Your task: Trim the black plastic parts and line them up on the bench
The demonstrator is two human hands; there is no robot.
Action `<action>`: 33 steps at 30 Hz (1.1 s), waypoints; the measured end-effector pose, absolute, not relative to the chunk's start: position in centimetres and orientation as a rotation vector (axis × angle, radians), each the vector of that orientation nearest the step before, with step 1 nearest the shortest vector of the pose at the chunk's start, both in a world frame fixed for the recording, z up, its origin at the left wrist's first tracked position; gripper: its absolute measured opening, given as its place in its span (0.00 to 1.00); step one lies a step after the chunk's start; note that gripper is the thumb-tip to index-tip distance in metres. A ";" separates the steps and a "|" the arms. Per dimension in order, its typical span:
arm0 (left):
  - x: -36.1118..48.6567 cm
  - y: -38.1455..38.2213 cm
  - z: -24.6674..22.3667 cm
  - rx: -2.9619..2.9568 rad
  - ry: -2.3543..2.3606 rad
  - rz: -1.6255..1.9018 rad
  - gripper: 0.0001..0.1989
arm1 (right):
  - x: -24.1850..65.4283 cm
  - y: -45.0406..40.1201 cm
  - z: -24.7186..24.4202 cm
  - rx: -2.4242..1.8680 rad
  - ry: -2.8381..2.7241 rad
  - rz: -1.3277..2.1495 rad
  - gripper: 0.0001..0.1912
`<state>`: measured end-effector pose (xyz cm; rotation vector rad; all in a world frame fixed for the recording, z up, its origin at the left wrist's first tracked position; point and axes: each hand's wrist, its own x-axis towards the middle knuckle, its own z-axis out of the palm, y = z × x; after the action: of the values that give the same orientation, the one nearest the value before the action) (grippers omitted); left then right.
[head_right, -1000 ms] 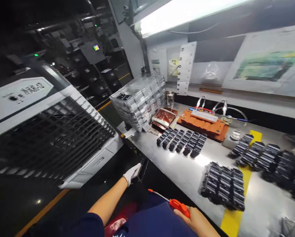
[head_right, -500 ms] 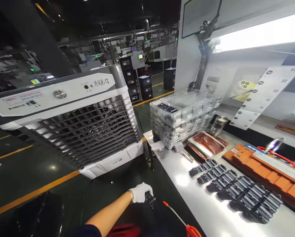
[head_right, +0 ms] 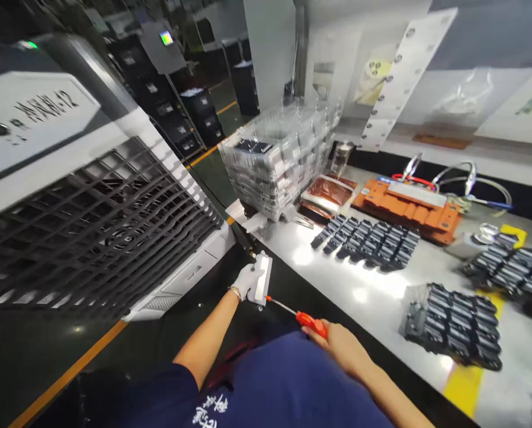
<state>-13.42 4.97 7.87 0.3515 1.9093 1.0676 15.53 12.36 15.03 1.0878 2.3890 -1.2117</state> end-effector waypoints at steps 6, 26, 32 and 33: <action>-13.4 6.2 7.7 0.457 2.047 1.001 0.14 | 14.2 12.0 15.9 1.045 2.284 -1.169 0.27; -12.1 2.4 9.3 0.581 1.846 0.953 0.19 | 14.5 13.6 15.9 1.298 2.232 -1.027 0.29; -10.1 1.4 9.3 0.417 1.686 0.985 0.22 | 16.7 13.2 15.4 1.296 2.234 -1.136 0.28; -9.9 1.2 9.3 0.364 1.644 0.991 0.23 | 17.3 13.2 15.4 1.296 2.229 -1.172 0.28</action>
<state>-9.87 1.21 9.31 0.3644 1.6437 0.9912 17.31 13.22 15.39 1.2959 2.2290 -1.1718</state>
